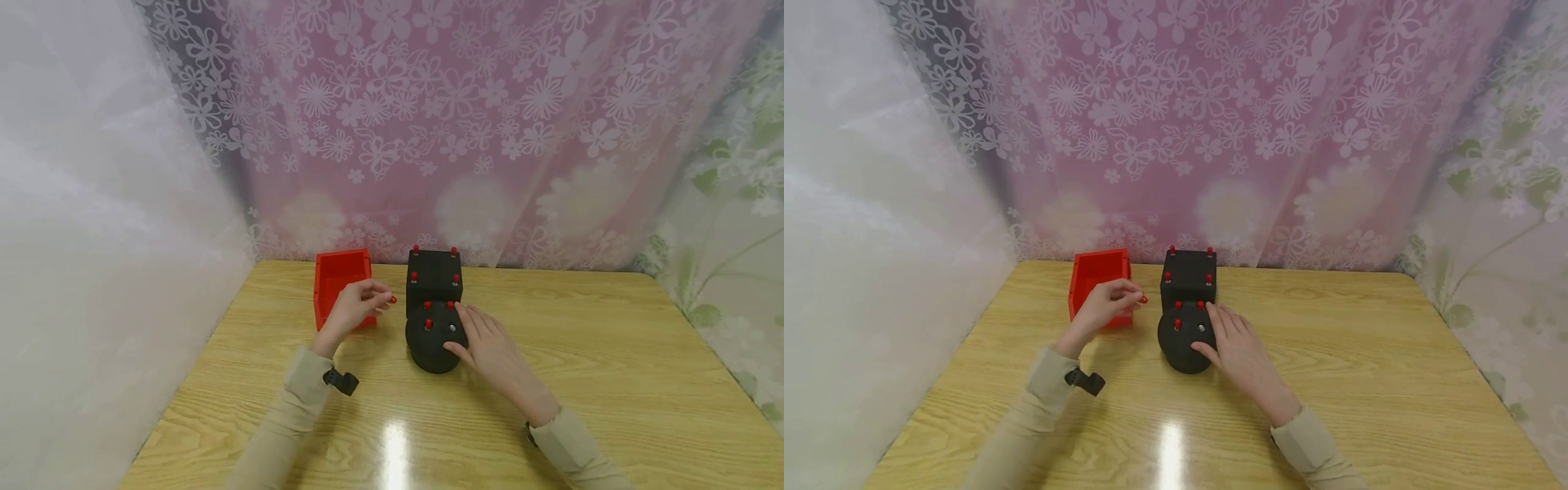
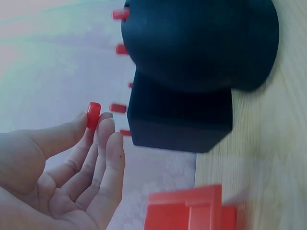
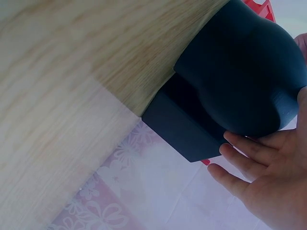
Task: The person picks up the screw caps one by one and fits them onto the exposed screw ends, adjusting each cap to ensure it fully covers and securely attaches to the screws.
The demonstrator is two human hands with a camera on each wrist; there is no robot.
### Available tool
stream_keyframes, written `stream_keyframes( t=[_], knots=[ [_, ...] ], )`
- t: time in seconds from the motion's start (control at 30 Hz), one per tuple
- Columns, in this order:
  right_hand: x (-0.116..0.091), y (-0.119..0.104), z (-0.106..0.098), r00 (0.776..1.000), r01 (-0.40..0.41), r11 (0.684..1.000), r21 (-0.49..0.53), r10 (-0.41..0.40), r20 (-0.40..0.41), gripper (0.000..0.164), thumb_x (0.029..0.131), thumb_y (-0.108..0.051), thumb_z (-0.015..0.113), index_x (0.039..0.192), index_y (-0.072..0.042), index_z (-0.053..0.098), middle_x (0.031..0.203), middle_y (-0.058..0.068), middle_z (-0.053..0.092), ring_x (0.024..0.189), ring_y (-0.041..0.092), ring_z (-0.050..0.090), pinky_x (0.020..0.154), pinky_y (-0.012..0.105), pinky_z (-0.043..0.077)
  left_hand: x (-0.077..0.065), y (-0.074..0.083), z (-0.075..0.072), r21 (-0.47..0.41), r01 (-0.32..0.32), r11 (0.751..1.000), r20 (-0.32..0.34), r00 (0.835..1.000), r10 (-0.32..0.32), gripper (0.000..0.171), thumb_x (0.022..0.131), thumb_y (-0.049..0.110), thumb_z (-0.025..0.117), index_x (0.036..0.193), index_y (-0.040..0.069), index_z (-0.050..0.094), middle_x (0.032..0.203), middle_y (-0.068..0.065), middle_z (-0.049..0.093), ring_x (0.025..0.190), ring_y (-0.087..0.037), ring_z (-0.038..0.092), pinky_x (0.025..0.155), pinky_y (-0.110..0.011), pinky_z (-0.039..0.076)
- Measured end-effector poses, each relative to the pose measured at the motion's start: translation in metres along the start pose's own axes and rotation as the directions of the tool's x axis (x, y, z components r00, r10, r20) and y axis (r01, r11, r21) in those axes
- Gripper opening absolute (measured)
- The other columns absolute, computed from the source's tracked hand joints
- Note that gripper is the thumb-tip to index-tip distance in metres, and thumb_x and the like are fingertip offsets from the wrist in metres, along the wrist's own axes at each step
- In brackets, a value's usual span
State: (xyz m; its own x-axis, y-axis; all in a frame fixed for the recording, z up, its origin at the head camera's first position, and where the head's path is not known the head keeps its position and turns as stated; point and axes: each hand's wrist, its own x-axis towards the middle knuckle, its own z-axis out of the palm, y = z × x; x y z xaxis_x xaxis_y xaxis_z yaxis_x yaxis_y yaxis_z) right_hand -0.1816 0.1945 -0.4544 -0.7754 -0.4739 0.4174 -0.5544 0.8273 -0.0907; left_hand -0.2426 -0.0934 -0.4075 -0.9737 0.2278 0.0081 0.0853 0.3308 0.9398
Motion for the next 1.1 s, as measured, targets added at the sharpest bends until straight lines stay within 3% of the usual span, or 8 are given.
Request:
stream_keyframes(
  t=[0.27, 0.47, 0.67, 0.83, 0.97, 1.1],
  knots=[
    [0.000, 0.001, 0.001, 1.000, -0.003, 1.000, 0.001, 0.003, -0.002, 0.082, 0.099, -0.053, 0.056, 0.154, 0.003, 0.036, 0.147, 0.027, 0.050, 0.137, 0.040, 0.048, 0.108, 0.057, 0.042, -0.009, 0.007, 0.021, -0.049, -0.092, 0.995, -0.017, 0.996, 0.091, 0.026, 0.097, 0.021, 0.070, 0.116, 0.003, 0.072, 0.107, -0.013, 0.075, 0.094, -0.030, 0.072, 0.081, -0.035, 0.061],
    [0.000, 0.001, 0.001, 1.000, 0.010, 1.000, -0.011, -0.010, -0.013, 0.081, 0.099, -0.053, 0.058, 0.153, 0.004, 0.037, 0.146, 0.026, 0.051, 0.136, 0.039, 0.049, 0.108, 0.057, 0.043, -0.012, 0.014, 0.036, 0.032, -0.210, 0.977, -0.032, 0.977, 0.211, 0.018, 0.095, 0.024, 0.073, 0.109, 0.013, 0.075, 0.101, -0.004, 0.075, 0.090, -0.027, 0.071, 0.077, -0.030, 0.060],
    [0.001, 0.002, 0.002, 0.999, 0.027, 1.000, -0.010, -0.027, -0.038, 0.081, 0.100, -0.056, 0.052, 0.151, 0.005, 0.040, 0.143, 0.027, 0.053, 0.133, 0.041, 0.051, 0.105, 0.058, 0.045, -0.014, 0.024, 0.050, 0.174, -0.336, 0.926, -0.042, 0.936, 0.348, 0.015, 0.094, 0.028, 0.074, 0.105, 0.019, 0.077, 0.100, 0.003, 0.076, 0.087, -0.014, 0.071, 0.077, -0.028, 0.058],
    [0.001, 0.002, 0.002, 0.999, 0.028, 0.999, -0.017, -0.029, -0.045, 0.081, 0.099, -0.055, 0.054, 0.150, 0.007, 0.041, 0.142, 0.028, 0.054, 0.132, 0.041, 0.052, 0.104, 0.058, 0.046, -0.014, 0.030, 0.062, 0.226, -0.407, 0.885, -0.039, 0.904, 0.425, 0.015, 0.093, 0.027, 0.075, 0.104, 0.018, 0.078, 0.098, 0.002, 0.077, 0.083, -0.012, 0.071, 0.073, -0.026, 0.058],
    [0.001, 0.001, 0.001, 0.999, 0.026, 0.999, -0.031, -0.027, -0.035, 0.081, 0.097, -0.050, 0.061, 0.150, 0.007, 0.040, 0.143, 0.027, 0.054, 0.133, 0.041, 0.052, 0.104, 0.057, 0.046, -0.016, 0.034, 0.071, 0.263, -0.439, 0.859, -0.029, 0.886, 0.462, 0.016, 0.091, 0.024, 0.076, 0.105, 0.016, 0.078, 0.097, 0.001, 0.078, 0.079, -0.011, 0.071, 0.071, -0.020, 0.057],
    [0.001, 0.002, 0.002, 0.997, 0.047, 0.998, -0.044, -0.049, -0.058, 0.081, 0.100, -0.056, 0.051, 0.150, 0.008, 0.041, 0.142, 0.027, 0.054, 0.132, 0.041, 0.053, 0.103, 0.057, 0.047, -0.017, 0.037, 0.078, 0.326, -0.450, 0.831, -0.025, 0.875, 0.483, 0.016, 0.089, 0.023, 0.079, 0.102, 0.016, 0.077, 0.097, 0.002, 0.078, 0.076, -0.009, 0.070, 0.068, -0.015, 0.054]
  ],
)
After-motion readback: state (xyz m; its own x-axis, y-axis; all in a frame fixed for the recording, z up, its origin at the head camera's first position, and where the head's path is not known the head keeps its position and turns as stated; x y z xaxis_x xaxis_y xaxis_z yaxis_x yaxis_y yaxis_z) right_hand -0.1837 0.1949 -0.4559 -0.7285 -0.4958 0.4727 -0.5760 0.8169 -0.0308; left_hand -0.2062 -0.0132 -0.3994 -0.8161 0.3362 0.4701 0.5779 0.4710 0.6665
